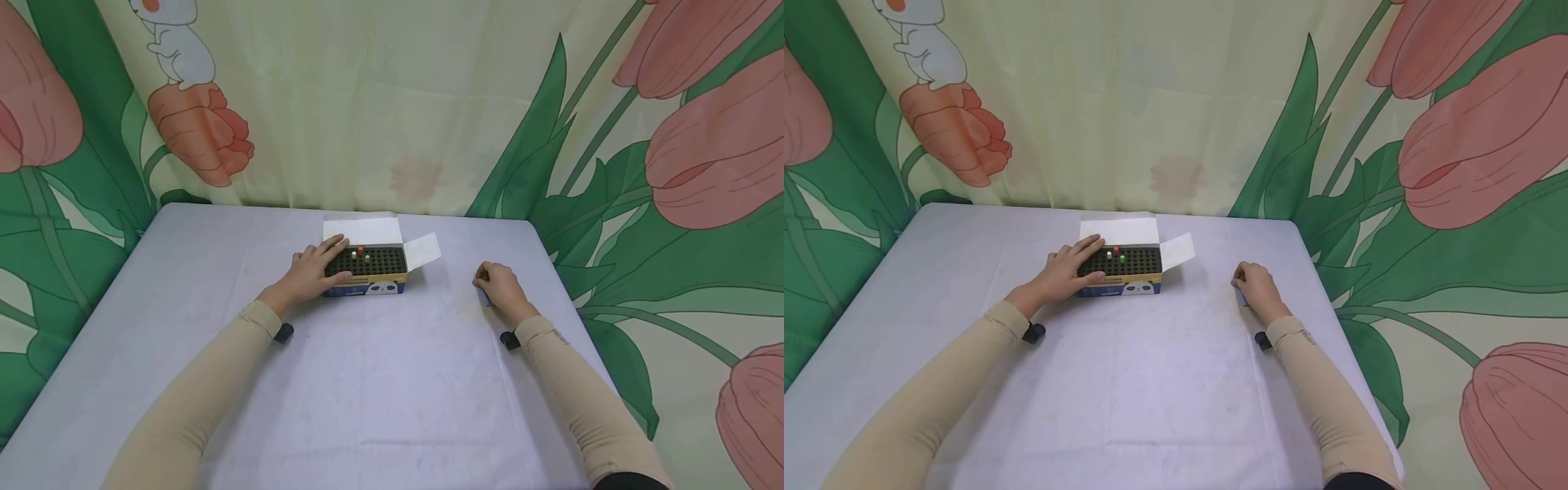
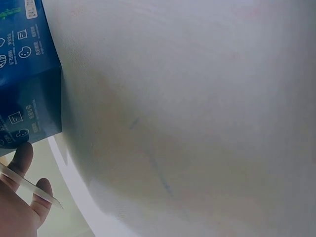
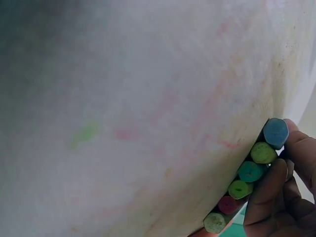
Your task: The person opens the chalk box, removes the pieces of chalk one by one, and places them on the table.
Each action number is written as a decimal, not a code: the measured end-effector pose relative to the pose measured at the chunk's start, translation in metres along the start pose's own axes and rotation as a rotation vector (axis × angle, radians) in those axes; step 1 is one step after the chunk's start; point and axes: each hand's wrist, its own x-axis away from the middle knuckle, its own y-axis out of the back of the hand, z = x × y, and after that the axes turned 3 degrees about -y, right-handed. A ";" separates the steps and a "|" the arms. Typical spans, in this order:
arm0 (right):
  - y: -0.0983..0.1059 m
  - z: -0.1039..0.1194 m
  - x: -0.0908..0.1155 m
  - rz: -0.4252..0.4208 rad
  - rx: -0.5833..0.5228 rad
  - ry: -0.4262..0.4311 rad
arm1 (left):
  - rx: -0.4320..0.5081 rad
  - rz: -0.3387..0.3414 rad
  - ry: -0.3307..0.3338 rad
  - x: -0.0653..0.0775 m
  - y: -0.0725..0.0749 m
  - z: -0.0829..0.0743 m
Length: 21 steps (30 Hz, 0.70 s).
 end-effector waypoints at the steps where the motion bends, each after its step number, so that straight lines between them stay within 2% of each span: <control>1: 0.000 0.000 0.000 -0.003 0.002 0.002 | 0.000 0.000 0.001 0.000 0.000 0.000; 8: 0.002 -0.001 0.003 -0.006 -0.025 0.005 | 0.006 -0.002 0.004 -0.001 0.000 -0.001; 12: 0.004 -0.002 0.004 -0.002 -0.053 -0.014 | 0.008 0.002 0.006 0.000 0.001 -0.003; 15: 0.008 0.000 0.002 -0.033 -0.076 -0.046 | -0.001 0.004 0.009 0.000 0.001 -0.003; 18: 0.016 0.006 -0.002 -0.092 -0.170 -0.110 | 0.002 0.005 0.010 0.000 0.002 -0.004; 21: 0.027 0.023 -0.006 -0.144 -0.362 -0.182 | 0.006 0.004 0.010 0.001 0.002 -0.004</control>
